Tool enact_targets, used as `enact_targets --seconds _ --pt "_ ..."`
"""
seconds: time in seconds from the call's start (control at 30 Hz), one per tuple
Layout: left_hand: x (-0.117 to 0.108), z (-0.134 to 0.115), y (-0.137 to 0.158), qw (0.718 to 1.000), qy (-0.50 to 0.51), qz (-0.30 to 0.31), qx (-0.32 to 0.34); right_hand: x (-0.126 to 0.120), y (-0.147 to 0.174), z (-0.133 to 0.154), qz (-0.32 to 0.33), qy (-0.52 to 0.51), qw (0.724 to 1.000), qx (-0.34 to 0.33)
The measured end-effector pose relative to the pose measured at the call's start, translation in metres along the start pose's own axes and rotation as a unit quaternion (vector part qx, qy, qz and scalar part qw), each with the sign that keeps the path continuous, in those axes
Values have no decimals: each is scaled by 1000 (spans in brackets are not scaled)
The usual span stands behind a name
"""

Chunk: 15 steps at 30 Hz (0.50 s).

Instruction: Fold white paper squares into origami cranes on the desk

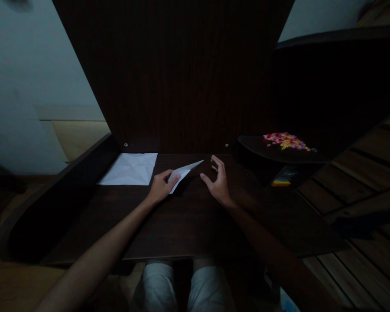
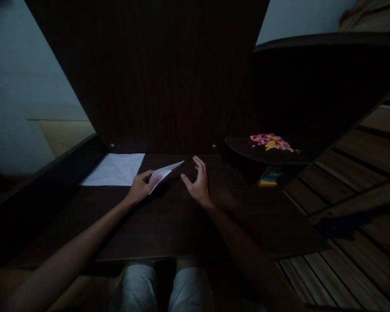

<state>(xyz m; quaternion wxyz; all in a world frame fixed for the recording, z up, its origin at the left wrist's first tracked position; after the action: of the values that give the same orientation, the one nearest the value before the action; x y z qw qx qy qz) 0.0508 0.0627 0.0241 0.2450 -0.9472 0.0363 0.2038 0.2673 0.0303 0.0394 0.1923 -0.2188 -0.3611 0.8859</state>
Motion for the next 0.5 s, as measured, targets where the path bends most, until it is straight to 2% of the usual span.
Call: enact_targets --seconds 0.07,0.2,0.33,0.5 --pt "2 9 -2 991 116 -3 -60 7 0 -12 15 -42 998 54" --pt "10 17 0 943 293 -5 -157 28 5 -27 101 -169 967 160" --pt "19 13 6 909 358 15 -213 42 12 -26 168 -222 937 210" --pt "30 7 12 879 395 70 -256 43 16 -26 173 -215 931 238"
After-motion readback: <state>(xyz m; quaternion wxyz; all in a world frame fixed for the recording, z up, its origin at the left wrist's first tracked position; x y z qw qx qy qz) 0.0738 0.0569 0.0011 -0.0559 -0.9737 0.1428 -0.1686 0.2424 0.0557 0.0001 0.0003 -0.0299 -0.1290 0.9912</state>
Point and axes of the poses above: each hand's wrist, its own y-axis away from the middle knuckle, its own x-axis out of the palm, z = x × y, the point moved 6 cm from there along -y, towards the middle knuckle, and after that the axes turned 4 degrees about -z, right-handed, at the moved point
